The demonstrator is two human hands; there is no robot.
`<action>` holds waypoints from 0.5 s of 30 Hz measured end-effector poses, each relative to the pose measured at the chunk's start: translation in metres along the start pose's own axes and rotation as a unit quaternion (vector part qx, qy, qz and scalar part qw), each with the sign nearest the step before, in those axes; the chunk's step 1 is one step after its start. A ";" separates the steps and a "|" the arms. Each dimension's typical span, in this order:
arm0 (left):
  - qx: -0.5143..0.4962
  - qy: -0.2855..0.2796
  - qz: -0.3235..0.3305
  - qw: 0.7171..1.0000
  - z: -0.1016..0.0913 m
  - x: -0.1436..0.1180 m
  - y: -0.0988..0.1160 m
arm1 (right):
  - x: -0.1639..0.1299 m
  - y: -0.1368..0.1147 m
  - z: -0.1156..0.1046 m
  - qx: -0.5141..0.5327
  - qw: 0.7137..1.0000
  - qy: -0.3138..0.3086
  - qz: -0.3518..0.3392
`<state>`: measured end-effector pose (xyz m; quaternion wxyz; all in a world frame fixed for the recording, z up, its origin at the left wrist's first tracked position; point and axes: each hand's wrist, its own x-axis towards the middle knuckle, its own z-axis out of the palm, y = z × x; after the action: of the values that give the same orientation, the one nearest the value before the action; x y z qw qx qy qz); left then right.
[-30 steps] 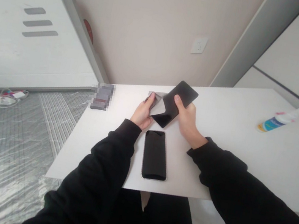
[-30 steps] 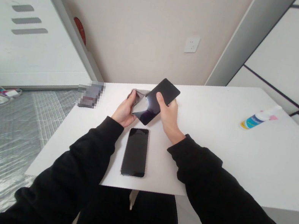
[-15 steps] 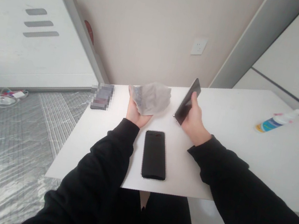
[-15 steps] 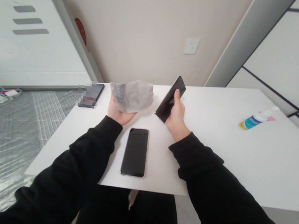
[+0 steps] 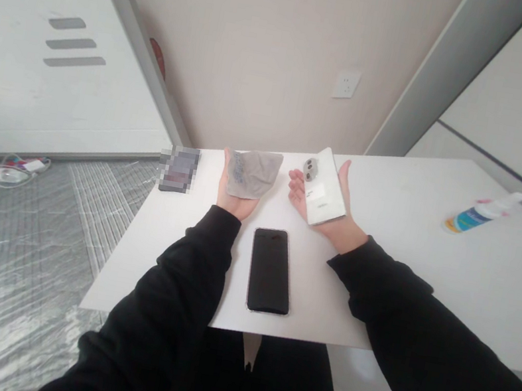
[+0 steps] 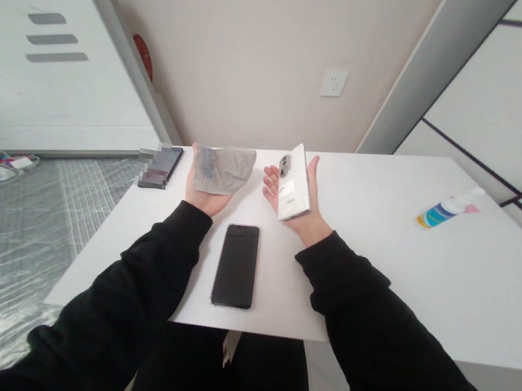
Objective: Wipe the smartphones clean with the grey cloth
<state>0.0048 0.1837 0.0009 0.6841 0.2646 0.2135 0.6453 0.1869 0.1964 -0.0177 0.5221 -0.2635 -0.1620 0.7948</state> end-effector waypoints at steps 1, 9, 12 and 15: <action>0.004 0.002 -0.005 1.000 -0.001 0.000 0.000 | -0.002 0.001 0.003 0.014 1.000 0.016 0.007; -0.003 0.020 -0.004 1.000 -0.005 0.005 -0.002 | -0.010 0.002 0.011 0.015 0.999 -0.042 0.015; 0.001 0.018 -0.005 1.000 -0.006 0.005 -0.002 | -0.010 0.003 0.009 -0.024 0.998 -0.050 0.004; 0.028 0.003 0.025 0.999 -0.005 0.004 -0.008 | -0.011 0.007 0.008 -0.064 0.997 -0.036 -0.025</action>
<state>0.0075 0.1876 -0.0078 0.6596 0.2870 0.2267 0.6567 0.1805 0.1838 -0.0117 0.5174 -0.2638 -0.2378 0.7785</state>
